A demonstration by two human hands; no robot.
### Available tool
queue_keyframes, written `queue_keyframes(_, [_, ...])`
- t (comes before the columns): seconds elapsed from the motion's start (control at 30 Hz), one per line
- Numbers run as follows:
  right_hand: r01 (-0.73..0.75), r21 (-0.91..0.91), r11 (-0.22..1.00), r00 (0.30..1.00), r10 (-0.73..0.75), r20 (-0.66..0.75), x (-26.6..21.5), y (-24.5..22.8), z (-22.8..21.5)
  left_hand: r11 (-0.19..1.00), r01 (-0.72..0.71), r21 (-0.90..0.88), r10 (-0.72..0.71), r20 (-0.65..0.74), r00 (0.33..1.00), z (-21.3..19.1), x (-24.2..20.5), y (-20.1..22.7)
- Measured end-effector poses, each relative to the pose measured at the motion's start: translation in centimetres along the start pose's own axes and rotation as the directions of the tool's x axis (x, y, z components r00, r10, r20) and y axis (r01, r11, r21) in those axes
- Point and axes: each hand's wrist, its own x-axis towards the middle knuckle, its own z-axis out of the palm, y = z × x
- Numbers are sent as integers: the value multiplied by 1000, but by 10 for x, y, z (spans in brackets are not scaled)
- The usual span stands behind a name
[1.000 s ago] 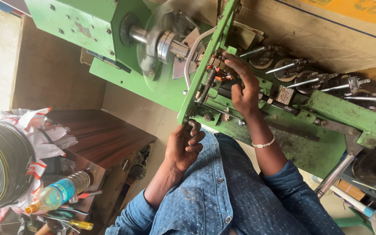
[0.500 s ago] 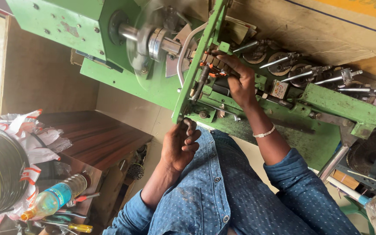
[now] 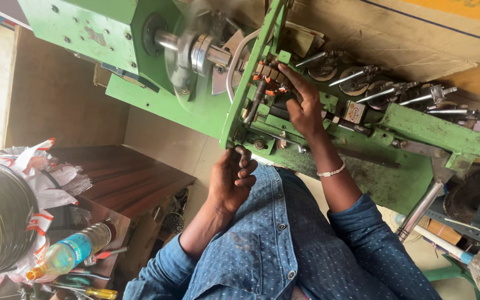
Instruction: The person operates a green wire coiling machine, feeding a metal wire into the device and guiding it through the mechanism. The person repeatedly adjusts the wire and machine components while the machine runs, then removes the coiled wire.
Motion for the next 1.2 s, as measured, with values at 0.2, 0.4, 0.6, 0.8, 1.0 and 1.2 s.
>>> queue_keyframes(0.2, [226,332,916,925,-96,-367,-17,-86,-8,1000,14,19,-14,-19,1000,5,-1,7])
queue_keyframes(0.4, [258,405,877,964,-208,-165,-91,-190,13,998,46,41,-45,-34,998,1,-2,10])
queue_keyframes(0.6, [203,315,927,974,-159,-160,-100,-218,24,996,56,70,-55,-7,998,0,0,9])
queue_keyframes(0.8, [185,145,972,973,-161,-162,-102,-211,15,994,79,81,-79,-2,997,-1,-3,12])
queue_keyframes(1.0, [135,-496,858,982,-181,-46,-21,-136,-5,991,93,98,-91,-27,996,0,-3,16])
queue_keyframes(1.2, [57,-605,794,998,-53,24,-21,-83,13,990,94,105,-96,18,995,-6,-1,17])
